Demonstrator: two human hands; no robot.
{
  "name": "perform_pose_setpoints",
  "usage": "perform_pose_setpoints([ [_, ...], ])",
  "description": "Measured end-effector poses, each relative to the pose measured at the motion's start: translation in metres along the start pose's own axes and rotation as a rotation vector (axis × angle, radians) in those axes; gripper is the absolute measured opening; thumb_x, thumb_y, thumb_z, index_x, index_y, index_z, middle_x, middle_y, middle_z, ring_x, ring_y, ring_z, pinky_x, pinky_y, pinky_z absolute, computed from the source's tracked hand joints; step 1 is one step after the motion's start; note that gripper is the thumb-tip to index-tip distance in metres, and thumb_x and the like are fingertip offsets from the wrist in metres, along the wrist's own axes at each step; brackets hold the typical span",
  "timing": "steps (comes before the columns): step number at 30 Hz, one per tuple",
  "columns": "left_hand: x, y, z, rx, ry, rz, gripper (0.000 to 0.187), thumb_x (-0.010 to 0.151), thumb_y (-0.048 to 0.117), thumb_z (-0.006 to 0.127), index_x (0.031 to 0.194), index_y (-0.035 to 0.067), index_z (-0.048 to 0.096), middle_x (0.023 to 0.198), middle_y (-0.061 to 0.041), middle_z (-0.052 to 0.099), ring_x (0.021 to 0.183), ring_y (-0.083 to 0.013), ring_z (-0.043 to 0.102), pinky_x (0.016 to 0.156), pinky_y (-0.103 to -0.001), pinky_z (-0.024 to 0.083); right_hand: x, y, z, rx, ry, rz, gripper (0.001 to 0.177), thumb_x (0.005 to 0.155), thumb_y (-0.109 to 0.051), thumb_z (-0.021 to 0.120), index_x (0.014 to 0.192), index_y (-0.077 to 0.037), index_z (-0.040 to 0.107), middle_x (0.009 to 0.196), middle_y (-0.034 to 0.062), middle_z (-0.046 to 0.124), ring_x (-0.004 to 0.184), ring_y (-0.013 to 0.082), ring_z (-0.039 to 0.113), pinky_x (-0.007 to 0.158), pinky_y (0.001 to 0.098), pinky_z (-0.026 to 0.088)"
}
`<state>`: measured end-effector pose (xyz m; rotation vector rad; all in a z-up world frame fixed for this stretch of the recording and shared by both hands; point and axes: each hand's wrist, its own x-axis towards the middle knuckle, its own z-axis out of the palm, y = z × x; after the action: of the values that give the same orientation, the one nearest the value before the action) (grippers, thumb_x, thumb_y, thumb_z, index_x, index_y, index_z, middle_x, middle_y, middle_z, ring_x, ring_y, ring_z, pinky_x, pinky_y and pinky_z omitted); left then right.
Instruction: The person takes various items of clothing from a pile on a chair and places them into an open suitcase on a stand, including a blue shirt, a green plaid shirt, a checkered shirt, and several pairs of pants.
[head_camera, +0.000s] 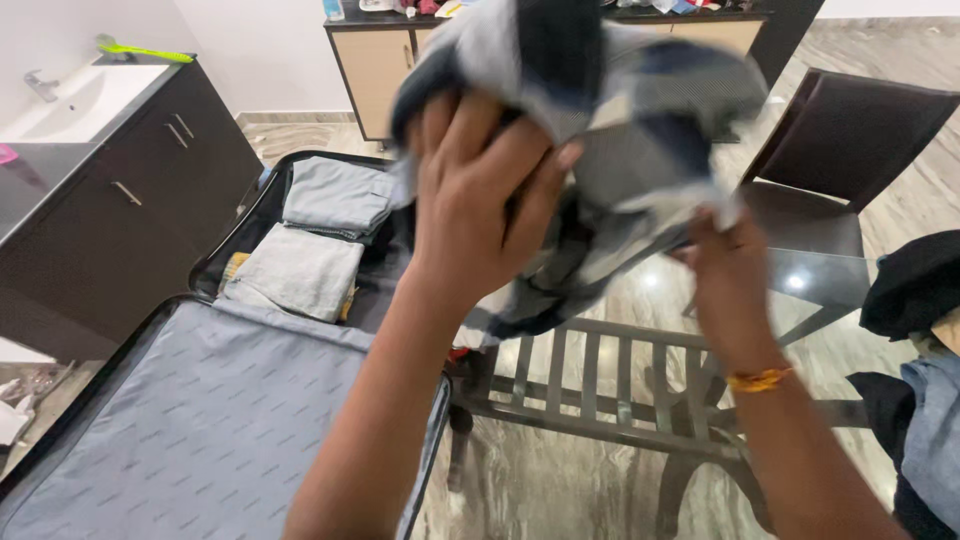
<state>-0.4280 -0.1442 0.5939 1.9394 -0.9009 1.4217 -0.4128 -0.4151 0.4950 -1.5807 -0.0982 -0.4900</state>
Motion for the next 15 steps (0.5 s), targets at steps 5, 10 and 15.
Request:
perform_pose_setpoints([
  [5,-0.077,-0.008,0.025,0.550,-0.023,-0.125,0.039,0.094,0.048,0.074,0.122,0.022,0.066,0.130,-0.019,0.055,0.120,-0.0455,0.047,0.099,-0.063,0.034,0.009,-0.037,-0.056,0.284,0.069,-0.297,0.015,0.113,0.007,0.052,0.121,-0.003,0.060,0.109,0.0031,0.062,0.096,0.0110,0.061,0.091,0.0259,0.051],
  [10,-0.121,-0.015,0.032,0.623,0.240,-0.164,0.057,0.098,0.045,0.072,0.139,0.010,0.053,0.136,-0.022,0.050,0.126,-0.0419,0.047,0.105,-0.064,0.031,0.006,-0.043,-0.106,0.220,0.129,-0.522,0.011,0.122,0.006,0.048,0.118,0.003,0.058,0.110,0.0074,0.061,0.098,0.0146,0.059,0.095,0.0273,0.050],
  [15,-0.137,-0.031,0.039,0.399,-0.098,-0.505,0.032,0.082,0.023,0.071,0.112,0.018,0.060,0.118,-0.010,0.063,0.118,-0.0361,0.054,0.098,-0.050,0.040,-0.001,-0.046,-0.141,0.145,0.184,-0.543,0.010,0.123,0.002,0.049,0.118,0.002,0.058,0.110,0.0070,0.061,0.098,0.0148,0.059,0.094,0.0276,0.050],
])
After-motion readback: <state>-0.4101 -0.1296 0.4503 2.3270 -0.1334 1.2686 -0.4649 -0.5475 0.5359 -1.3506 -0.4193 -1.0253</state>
